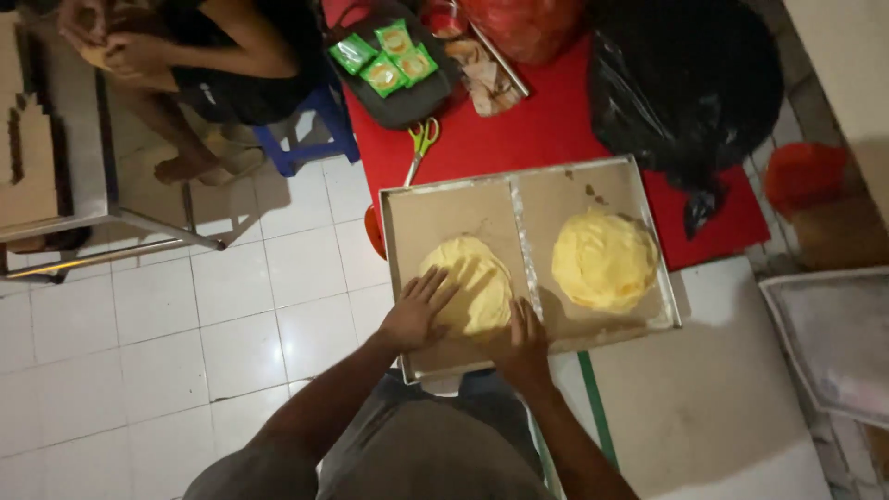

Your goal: Preparing crepes by greasing a pan, ladling batter, swirling to coat the pan, and flipping the cooked crepes onto a tray.

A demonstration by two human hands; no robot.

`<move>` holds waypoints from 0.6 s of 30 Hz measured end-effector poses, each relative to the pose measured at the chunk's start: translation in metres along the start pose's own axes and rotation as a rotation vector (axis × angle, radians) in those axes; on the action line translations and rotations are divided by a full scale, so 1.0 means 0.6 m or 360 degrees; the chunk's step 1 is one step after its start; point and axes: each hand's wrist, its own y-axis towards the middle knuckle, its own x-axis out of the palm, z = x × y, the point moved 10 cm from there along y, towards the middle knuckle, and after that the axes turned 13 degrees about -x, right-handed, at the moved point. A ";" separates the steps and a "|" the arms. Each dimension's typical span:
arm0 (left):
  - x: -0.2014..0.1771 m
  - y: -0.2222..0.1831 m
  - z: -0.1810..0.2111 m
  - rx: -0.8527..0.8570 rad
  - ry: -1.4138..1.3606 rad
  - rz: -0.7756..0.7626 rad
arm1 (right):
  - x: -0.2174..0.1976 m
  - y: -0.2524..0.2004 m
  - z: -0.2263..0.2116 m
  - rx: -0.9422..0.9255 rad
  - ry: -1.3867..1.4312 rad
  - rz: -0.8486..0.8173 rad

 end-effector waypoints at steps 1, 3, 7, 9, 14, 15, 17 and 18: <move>0.023 -0.028 -0.019 -0.0007 -0.0005 0.0021 | -0.013 -0.019 -0.007 -0.0021 -0.0007 0.0003; 0.032 -0.092 -0.042 0.0150 0.0066 0.0468 | 0.031 -0.084 0.020 0.0336 -0.0129 -0.0723; 0.107 -0.192 -0.129 -0.0022 0.0161 0.0158 | 0.050 -0.187 0.016 0.0038 -0.0551 -0.1019; 0.147 -0.231 -0.207 -0.0467 0.0142 -0.0300 | 0.060 -0.228 0.039 0.0185 -0.0525 -0.1044; 0.139 -0.244 -0.271 -0.0690 0.0088 -0.0110 | 0.110 -0.250 0.060 0.0234 -0.0673 -0.1029; 0.119 -0.237 -0.270 -0.0632 0.0070 0.0054 | 0.123 -0.254 0.057 0.0270 -0.0560 -0.1035; 0.096 -0.208 -0.237 -0.0524 0.0121 -0.0011 | 0.160 -0.263 0.074 0.0313 -0.0697 -0.0953; 0.087 -0.198 -0.217 -0.0469 0.0145 -0.0051 | 0.175 -0.268 0.077 0.0294 -0.0847 -0.0886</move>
